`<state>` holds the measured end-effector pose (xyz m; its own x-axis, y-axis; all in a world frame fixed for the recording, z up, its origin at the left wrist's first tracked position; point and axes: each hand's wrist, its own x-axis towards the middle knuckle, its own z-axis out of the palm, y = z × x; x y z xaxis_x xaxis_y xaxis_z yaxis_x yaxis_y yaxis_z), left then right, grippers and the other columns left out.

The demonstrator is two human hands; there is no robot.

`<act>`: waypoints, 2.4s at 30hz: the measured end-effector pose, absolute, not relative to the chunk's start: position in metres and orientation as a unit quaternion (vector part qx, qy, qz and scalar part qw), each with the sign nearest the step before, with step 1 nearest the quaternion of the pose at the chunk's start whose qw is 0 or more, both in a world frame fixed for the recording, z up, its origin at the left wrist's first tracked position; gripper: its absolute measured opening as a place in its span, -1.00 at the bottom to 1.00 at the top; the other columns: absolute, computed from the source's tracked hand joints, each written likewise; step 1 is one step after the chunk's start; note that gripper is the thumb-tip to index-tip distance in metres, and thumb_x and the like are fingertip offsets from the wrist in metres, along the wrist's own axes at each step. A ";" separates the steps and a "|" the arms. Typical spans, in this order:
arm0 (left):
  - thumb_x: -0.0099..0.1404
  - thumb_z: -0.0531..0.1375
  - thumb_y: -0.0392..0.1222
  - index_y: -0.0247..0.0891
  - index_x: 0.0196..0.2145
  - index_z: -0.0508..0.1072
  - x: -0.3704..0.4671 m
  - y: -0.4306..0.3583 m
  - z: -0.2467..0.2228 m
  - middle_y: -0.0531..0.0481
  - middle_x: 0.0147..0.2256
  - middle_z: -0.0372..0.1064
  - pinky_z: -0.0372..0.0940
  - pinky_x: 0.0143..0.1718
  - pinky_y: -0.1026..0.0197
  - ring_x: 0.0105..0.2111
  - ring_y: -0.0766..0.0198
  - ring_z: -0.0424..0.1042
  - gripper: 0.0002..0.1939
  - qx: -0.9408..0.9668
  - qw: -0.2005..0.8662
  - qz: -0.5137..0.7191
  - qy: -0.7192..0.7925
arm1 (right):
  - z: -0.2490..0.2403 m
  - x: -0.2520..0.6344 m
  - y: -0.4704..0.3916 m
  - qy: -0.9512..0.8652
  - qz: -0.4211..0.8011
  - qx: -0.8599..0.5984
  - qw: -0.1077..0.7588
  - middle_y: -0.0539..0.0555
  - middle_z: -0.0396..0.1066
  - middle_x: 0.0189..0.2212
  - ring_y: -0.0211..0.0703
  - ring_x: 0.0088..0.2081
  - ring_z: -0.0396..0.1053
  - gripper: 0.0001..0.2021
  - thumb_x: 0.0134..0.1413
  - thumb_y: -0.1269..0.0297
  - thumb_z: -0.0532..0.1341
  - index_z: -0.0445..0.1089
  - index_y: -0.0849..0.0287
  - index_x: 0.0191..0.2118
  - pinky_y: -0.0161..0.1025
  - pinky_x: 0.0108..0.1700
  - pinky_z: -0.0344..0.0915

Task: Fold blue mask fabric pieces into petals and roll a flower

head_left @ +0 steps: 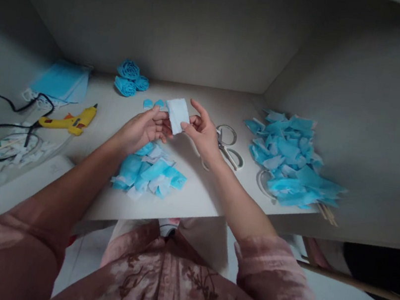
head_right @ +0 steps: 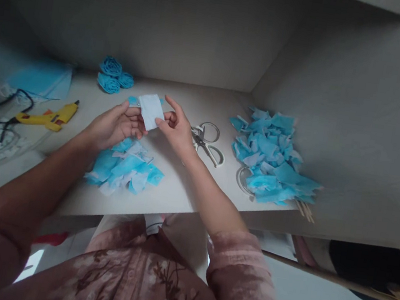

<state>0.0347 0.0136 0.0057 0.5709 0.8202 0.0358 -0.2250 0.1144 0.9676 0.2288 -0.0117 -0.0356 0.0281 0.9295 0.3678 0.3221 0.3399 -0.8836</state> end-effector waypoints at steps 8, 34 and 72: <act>0.13 0.43 -0.03 -0.32 -0.33 0.55 0.033 0.012 0.002 -0.06 -0.45 0.49 0.30 -0.45 0.27 -0.47 0.29 0.45 -0.70 0.583 0.659 0.365 0.305 | -0.035 0.224 -0.013 -0.626 0.304 -0.486 0.529 0.10 0.56 -0.15 -0.12 -0.27 0.46 -0.25 0.23 -0.10 0.27 0.11 0.04 0.43 -0.14 -0.13 0.47; 0.09 0.45 -0.19 -0.33 -0.47 0.52 0.040 0.009 0.000 0.02 -0.53 0.43 0.21 -0.52 0.34 -0.51 0.36 0.40 -0.79 0.502 0.645 0.478 0.323 | -0.050 0.220 -0.011 -0.648 0.396 -0.400 0.513 0.11 0.54 -0.11 -0.15 -0.29 0.46 0.04 0.13 -0.25 0.32 -0.25 -0.02 0.52 -0.20 -0.23 0.47; 0.05 0.47 0.08 -0.32 -0.23 0.59 0.040 0.008 -0.009 -0.07 -0.28 0.57 0.38 -0.16 0.14 -0.23 0.12 0.52 -0.54 0.622 0.566 0.420 0.341 | -0.038 0.230 -0.012 -0.680 0.271 -0.423 0.534 0.07 0.49 -0.16 -0.18 -0.30 0.39 -0.26 0.22 -0.18 0.28 0.14 -0.02 0.40 -0.17 -0.23 0.49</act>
<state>0.0400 0.0083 -0.0091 0.4140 0.8999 0.1371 -0.0512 -0.1273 0.9905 0.2302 -0.0125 -0.0382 -0.0714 0.8647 0.4971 0.2871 0.4951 -0.8200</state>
